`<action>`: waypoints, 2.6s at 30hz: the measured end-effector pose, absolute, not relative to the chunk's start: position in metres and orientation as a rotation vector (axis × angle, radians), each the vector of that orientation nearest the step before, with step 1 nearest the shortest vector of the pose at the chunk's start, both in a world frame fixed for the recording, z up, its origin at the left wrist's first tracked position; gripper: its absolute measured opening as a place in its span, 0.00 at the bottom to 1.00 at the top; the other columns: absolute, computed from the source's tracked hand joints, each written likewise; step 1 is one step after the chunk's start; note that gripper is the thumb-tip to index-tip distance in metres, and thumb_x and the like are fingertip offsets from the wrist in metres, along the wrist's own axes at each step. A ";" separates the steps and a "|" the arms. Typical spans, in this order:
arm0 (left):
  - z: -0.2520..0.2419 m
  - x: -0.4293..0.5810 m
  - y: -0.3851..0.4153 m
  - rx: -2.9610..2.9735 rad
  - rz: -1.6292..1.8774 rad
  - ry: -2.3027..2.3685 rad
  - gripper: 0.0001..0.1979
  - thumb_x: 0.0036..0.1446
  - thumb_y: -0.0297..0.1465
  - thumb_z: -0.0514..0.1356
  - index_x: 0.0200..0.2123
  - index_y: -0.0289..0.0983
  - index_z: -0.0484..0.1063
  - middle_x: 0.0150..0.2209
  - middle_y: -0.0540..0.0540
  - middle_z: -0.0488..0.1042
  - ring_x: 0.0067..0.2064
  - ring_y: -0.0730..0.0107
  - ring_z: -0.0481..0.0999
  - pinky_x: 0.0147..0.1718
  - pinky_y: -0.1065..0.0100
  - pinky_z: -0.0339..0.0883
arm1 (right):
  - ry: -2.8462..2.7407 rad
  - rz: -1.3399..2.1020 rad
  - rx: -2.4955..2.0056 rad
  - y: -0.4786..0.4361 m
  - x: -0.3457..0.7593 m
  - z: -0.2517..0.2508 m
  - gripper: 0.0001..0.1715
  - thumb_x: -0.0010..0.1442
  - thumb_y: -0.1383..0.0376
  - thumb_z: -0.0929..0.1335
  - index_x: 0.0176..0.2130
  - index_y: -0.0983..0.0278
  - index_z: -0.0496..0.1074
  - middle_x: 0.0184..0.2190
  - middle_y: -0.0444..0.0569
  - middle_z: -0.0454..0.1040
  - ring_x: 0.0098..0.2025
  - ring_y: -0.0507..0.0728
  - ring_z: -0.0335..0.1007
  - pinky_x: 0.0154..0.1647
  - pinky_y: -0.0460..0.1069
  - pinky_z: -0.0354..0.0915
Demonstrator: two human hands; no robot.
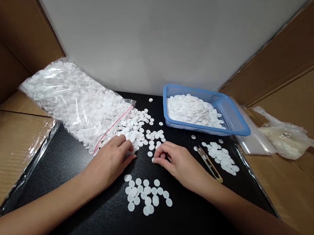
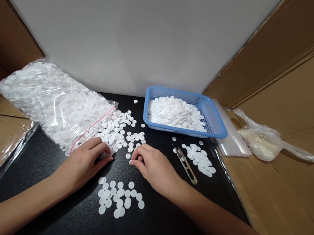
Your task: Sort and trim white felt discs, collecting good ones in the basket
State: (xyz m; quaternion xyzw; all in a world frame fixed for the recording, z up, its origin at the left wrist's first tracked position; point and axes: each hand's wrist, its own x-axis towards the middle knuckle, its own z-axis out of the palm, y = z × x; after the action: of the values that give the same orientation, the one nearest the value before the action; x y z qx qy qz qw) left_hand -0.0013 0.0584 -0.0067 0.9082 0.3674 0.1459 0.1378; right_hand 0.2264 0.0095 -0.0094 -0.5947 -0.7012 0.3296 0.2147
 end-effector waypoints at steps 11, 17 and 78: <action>-0.011 -0.008 0.047 2.746 0.530 0.717 0.10 0.68 0.25 0.55 0.33 0.35 0.73 0.31 0.47 0.69 0.33 0.64 0.67 0.34 0.65 0.60 | -2.154 0.851 -1.301 0.000 0.214 -0.013 0.08 0.63 0.72 0.69 0.33 0.61 0.70 0.32 0.43 0.71 0.31 0.52 0.69 0.31 0.46 0.63; -0.012 -0.004 0.047 2.329 0.448 0.914 0.06 0.64 0.27 0.62 0.33 0.36 0.75 0.30 0.50 0.69 0.35 0.66 0.70 0.34 0.68 0.62 | -2.144 0.665 -1.380 0.008 0.223 -0.023 0.10 0.69 0.69 0.65 0.45 0.62 0.76 0.37 0.48 0.74 0.37 0.56 0.74 0.40 0.50 0.70; -0.002 -0.017 0.054 2.411 0.361 0.865 0.11 0.66 0.23 0.54 0.37 0.38 0.77 0.36 0.47 0.70 0.38 0.65 0.70 0.35 0.68 0.64 | -2.250 1.118 -1.433 0.028 0.213 0.009 0.10 0.61 0.74 0.69 0.33 0.59 0.76 0.32 0.42 0.76 0.32 0.52 0.71 0.31 0.46 0.64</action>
State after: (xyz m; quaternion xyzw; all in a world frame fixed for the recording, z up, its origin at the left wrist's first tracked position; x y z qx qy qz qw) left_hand -0.0168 0.0537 -0.0024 0.8964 0.3216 0.1343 0.2739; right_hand 0.2132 0.0278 0.0089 -0.4915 -0.7718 0.3837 0.1244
